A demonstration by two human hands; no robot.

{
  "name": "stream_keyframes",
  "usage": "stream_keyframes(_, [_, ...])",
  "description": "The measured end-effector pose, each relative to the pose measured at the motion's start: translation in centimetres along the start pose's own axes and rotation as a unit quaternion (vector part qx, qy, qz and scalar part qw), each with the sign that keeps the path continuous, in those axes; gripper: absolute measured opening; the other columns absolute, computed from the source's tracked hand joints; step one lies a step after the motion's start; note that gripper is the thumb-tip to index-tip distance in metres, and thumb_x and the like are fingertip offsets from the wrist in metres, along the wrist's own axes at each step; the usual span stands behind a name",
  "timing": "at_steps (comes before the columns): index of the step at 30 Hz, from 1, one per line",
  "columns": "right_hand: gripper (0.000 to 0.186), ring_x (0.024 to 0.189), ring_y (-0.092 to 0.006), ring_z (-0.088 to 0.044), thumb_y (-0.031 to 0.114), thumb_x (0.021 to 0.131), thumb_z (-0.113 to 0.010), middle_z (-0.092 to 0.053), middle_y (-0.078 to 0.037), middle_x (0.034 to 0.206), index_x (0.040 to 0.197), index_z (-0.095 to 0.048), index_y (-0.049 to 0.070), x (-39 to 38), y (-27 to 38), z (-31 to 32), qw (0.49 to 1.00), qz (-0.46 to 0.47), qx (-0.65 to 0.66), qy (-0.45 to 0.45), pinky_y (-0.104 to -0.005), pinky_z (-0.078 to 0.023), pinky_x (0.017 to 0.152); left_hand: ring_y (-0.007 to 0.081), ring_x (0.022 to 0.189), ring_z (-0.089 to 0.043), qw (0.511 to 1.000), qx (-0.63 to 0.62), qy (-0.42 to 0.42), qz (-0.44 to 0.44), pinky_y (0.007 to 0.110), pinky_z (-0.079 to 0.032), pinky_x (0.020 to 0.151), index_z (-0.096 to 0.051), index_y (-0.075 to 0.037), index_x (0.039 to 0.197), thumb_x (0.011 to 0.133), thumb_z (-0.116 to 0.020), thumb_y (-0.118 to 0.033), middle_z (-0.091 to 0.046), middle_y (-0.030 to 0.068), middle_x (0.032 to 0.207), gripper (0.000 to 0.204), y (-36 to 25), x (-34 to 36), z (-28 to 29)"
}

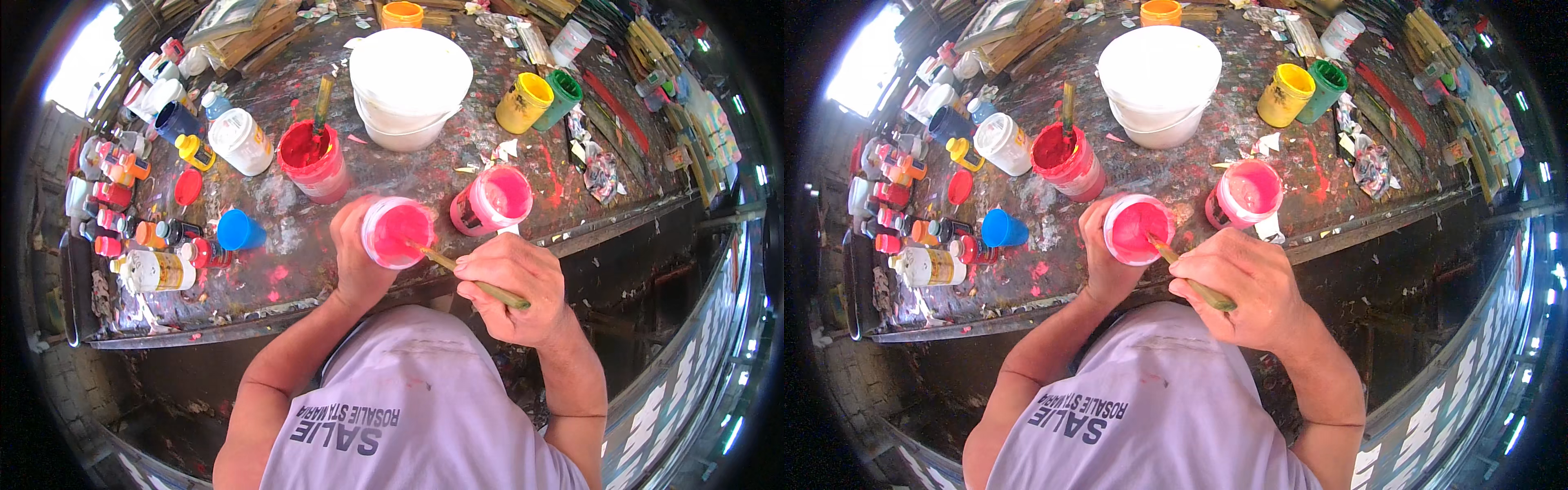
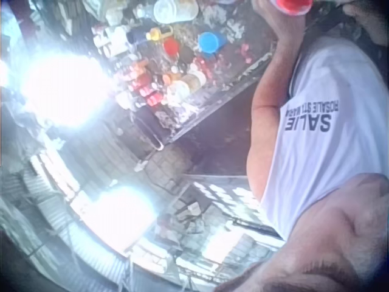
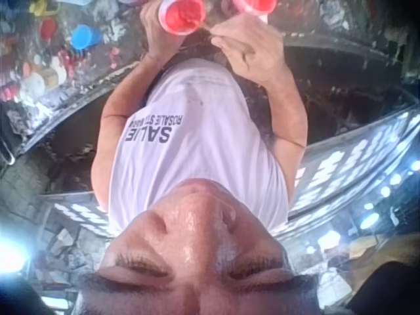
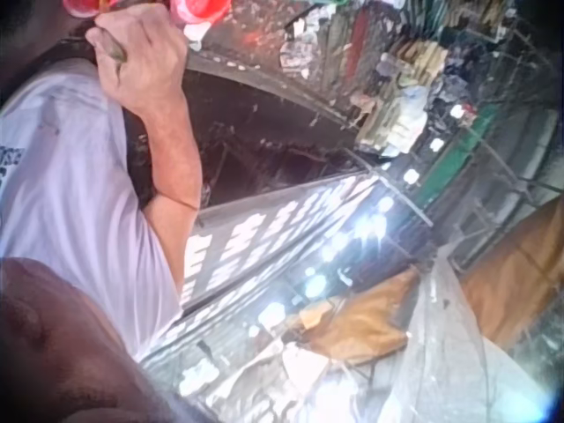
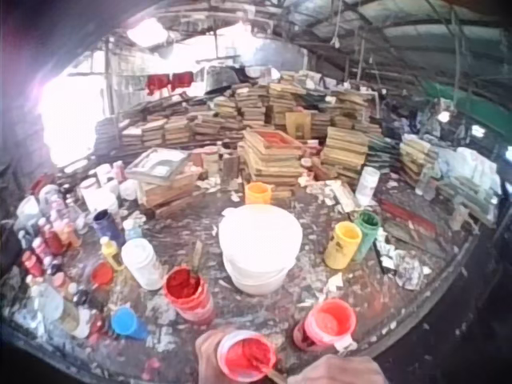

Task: The person places a screen printing frame on a workbench, then mixes pink paint in a small container using a stick. They add water from a white bucket and more pink pigment from a bottle, stirring repeatedly to blend the mixture.

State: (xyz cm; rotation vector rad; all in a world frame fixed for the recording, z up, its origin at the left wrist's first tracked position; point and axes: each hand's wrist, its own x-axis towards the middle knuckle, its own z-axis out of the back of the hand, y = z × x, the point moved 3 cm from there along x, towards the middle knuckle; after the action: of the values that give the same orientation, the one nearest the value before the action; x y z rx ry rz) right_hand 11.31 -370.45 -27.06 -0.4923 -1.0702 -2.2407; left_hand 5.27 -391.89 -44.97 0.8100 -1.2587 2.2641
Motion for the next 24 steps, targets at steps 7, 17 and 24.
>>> stream_keyframes(7, [0.025, 0.093, -0.0295, -0.082, 0.001, 0.086, -0.093, -0.084, -0.012, 0.109, 0.108, -0.082, 0.006, 0.7, 0.7, -0.5, 0.997, -0.051, 0.042, 0.039, -0.0398, -0.066, 0.079, 0.0485, 0.158, -0.046, 0.979, 0.038, 0.198, -0.036, 0.059, -0.042, 0.130, -0.040, -0.004, 0.172, 0.066, -0.108, -0.013, -0.050, 0.0246, 0.166, 0.126, 2.1, 1.6, 4.5])
stream_keyframes(17, [0.029, 0.095, -0.0313, -0.081, 0.003, 0.089, -0.093, -0.081, -0.011, 0.111, 0.113, -0.077, 0.006, 2.8, 2.3, -2.6, 0.999, 0.025, -0.013, 0.030, -0.0416, -0.066, 0.081, 0.0398, 0.144, -0.059, 0.991, -0.018, 0.094, 0.093, 0.052, -0.048, 0.124, -0.054, -0.005, 0.161, 0.069, -0.109, -0.018, -0.064, 0.0173, 0.154, 0.108, 2.0, 0.7, 2.5])
stream_keyframes(24, [0.035, 0.084, -0.0345, -0.082, -0.005, 0.089, -0.087, -0.080, -0.019, 0.112, 0.121, -0.074, 0.003, 1.4, 7.7, 0.0, 0.992, 0.061, -0.064, -0.095, -0.0427, -0.068, 0.070, 0.0397, 0.148, -0.054, 0.970, -0.061, -0.036, 0.234, 0.053, -0.045, 0.127, -0.048, -0.007, 0.164, 0.063, -0.111, -0.011, -0.056, 0.0166, 0.155, 0.118, 2.2, -2.0, 0.9])
